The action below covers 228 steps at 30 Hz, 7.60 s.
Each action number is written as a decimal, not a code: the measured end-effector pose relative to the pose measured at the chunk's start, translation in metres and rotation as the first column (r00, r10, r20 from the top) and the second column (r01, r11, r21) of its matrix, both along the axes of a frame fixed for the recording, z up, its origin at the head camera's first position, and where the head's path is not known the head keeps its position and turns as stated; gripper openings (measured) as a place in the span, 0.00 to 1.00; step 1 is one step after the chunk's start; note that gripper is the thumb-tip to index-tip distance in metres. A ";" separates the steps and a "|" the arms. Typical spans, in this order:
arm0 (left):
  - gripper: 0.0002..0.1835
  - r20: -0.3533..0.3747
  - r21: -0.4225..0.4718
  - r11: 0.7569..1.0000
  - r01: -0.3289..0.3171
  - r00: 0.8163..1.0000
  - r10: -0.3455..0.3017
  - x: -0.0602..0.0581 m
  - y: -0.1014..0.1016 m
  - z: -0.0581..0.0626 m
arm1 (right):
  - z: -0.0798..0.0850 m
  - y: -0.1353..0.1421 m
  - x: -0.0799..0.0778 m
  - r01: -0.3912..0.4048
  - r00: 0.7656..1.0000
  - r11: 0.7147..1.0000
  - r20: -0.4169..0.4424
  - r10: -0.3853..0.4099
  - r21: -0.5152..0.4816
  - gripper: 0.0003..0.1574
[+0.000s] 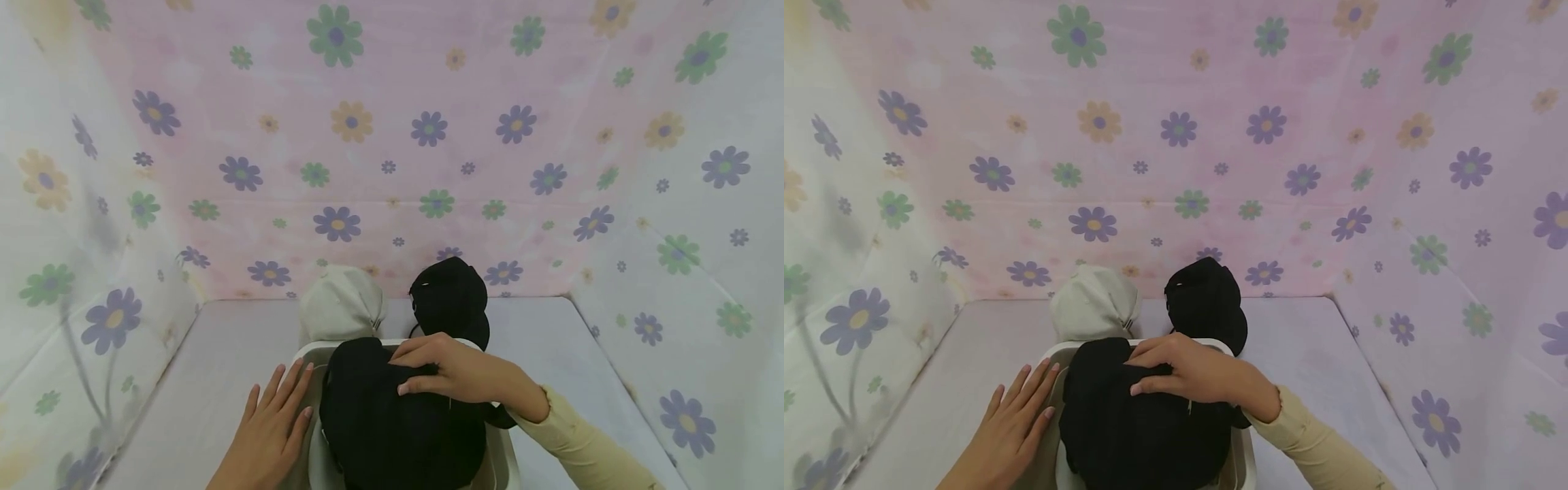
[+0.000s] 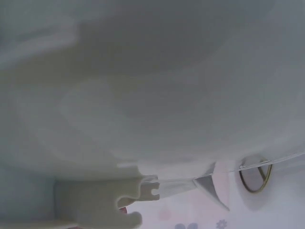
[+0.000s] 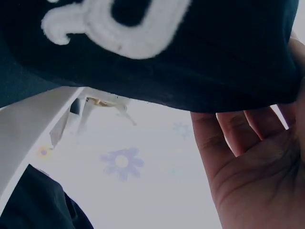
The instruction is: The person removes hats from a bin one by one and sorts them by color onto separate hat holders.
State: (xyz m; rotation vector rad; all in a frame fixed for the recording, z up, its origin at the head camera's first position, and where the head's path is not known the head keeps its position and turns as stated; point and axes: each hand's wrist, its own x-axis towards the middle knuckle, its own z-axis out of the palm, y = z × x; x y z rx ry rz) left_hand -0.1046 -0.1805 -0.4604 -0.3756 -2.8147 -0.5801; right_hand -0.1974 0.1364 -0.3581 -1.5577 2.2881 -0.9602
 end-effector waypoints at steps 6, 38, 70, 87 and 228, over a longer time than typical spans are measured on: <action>0.31 -0.016 -0.004 1.000 0.000 1.000 0.000 0.001 0.000 0.000 | 0.006 0.004 -0.007 -0.030 0.998 0.997 -0.049 0.027 -0.073 0.15; 0.31 -0.004 0.036 0.999 0.011 1.000 -0.011 0.002 -0.002 0.001 | 0.089 0.058 -0.052 0.180 0.948 0.955 -0.218 -0.233 -0.237 0.12; 0.33 0.004 0.072 0.997 0.009 1.000 -0.009 0.004 0.001 0.002 | 0.038 0.086 -0.163 0.378 0.911 0.914 -0.236 -0.338 0.148 0.19; 0.35 0.050 0.103 0.995 0.011 0.999 -0.016 0.002 0.000 0.002 | -0.003 0.081 -0.147 0.414 0.907 0.888 -0.004 -0.422 0.202 0.44; 0.46 0.442 0.855 0.387 -0.345 0.875 -0.196 -0.200 0.164 0.024 | -0.088 0.144 -0.102 0.936 0.348 0.327 0.483 -0.804 -0.130 0.38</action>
